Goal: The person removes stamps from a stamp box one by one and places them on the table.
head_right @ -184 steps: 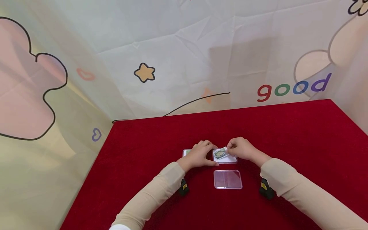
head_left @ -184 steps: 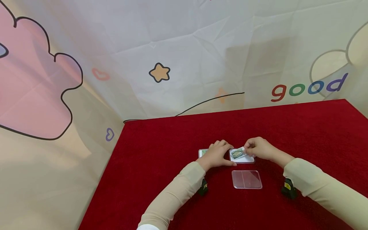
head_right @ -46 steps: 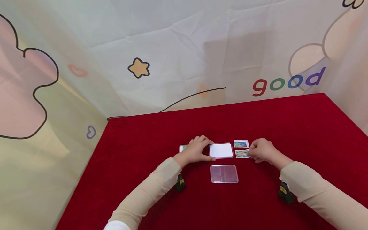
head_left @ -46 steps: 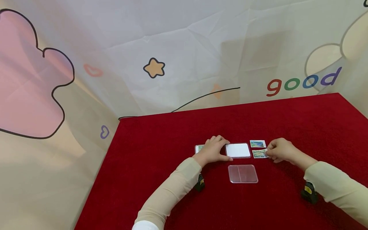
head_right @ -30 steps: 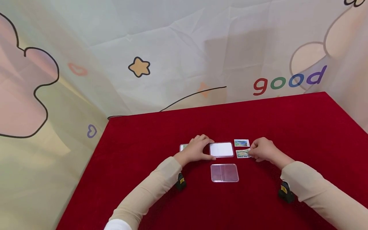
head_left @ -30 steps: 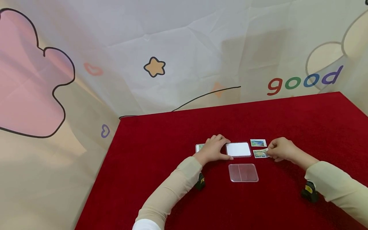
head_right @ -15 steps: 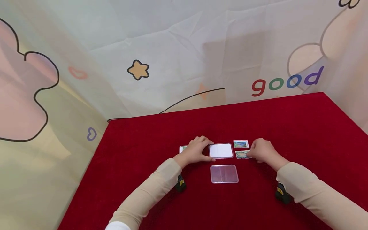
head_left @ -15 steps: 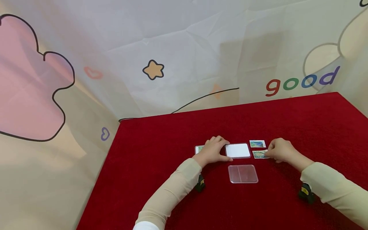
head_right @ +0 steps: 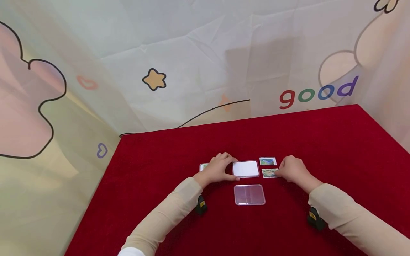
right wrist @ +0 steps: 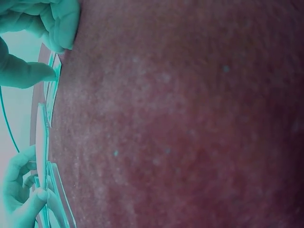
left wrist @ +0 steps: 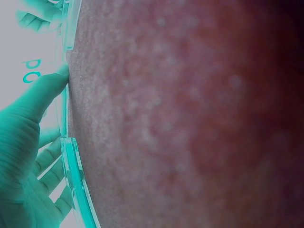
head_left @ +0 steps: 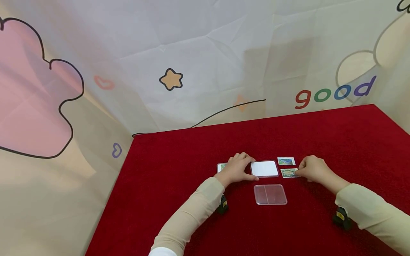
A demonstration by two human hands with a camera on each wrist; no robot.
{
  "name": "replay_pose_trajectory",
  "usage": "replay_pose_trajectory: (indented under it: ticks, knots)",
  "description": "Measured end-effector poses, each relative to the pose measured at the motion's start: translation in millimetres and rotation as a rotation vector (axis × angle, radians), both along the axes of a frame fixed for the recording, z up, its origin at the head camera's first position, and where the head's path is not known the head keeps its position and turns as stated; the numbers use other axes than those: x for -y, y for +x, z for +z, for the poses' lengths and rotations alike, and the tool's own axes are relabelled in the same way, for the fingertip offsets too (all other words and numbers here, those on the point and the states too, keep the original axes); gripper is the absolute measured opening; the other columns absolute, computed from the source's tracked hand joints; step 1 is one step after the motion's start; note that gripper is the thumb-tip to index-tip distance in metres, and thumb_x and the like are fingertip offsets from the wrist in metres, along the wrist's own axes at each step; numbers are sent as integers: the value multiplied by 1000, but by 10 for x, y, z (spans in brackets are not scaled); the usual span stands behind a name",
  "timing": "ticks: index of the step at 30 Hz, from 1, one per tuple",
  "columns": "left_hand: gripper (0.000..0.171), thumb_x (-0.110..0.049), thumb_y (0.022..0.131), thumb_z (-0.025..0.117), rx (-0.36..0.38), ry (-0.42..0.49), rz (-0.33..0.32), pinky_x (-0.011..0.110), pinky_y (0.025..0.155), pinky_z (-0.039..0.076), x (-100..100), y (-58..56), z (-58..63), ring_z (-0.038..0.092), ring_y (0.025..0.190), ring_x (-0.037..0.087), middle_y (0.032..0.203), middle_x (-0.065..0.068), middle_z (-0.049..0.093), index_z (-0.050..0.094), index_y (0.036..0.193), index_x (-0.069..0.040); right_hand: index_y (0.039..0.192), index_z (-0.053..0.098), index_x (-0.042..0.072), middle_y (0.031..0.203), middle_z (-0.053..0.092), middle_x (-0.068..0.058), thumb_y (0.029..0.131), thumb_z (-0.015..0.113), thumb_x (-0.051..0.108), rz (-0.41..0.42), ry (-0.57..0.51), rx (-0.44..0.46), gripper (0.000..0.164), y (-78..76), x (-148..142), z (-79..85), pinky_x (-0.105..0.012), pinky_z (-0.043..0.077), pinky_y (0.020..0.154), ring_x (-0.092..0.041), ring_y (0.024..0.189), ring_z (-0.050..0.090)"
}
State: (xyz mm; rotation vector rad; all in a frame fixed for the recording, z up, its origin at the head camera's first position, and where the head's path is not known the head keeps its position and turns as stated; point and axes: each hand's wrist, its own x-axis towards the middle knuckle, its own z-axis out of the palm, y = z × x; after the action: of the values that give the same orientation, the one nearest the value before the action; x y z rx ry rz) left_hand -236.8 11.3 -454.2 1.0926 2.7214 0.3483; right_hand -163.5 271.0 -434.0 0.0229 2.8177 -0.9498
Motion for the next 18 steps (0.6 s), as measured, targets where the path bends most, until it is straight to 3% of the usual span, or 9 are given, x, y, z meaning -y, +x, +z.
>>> replay_pose_trajectory:
  ticks: [12, 18]
  knots:
    - [65, -50, 81, 70, 4, 0, 3, 29, 94, 37, 3, 8, 2, 45, 115, 16, 130, 1, 51, 54, 133, -16, 68, 60, 2, 60, 57, -1, 81, 66, 20, -16, -19, 46, 23, 7, -4, 3, -27, 46, 48, -10, 48, 55]
    - [65, -51, 81, 70, -1, 2, 3, 29, 94, 37, 3, 8, 4, 45, 115, 16, 130, 1, 51, 54, 133, -16, 71, 62, 0, 61, 55, -1, 83, 66, 25, -4, 22, -7, 28, 17, -29, 11, -28, 38, 51, -14, 56, 48]
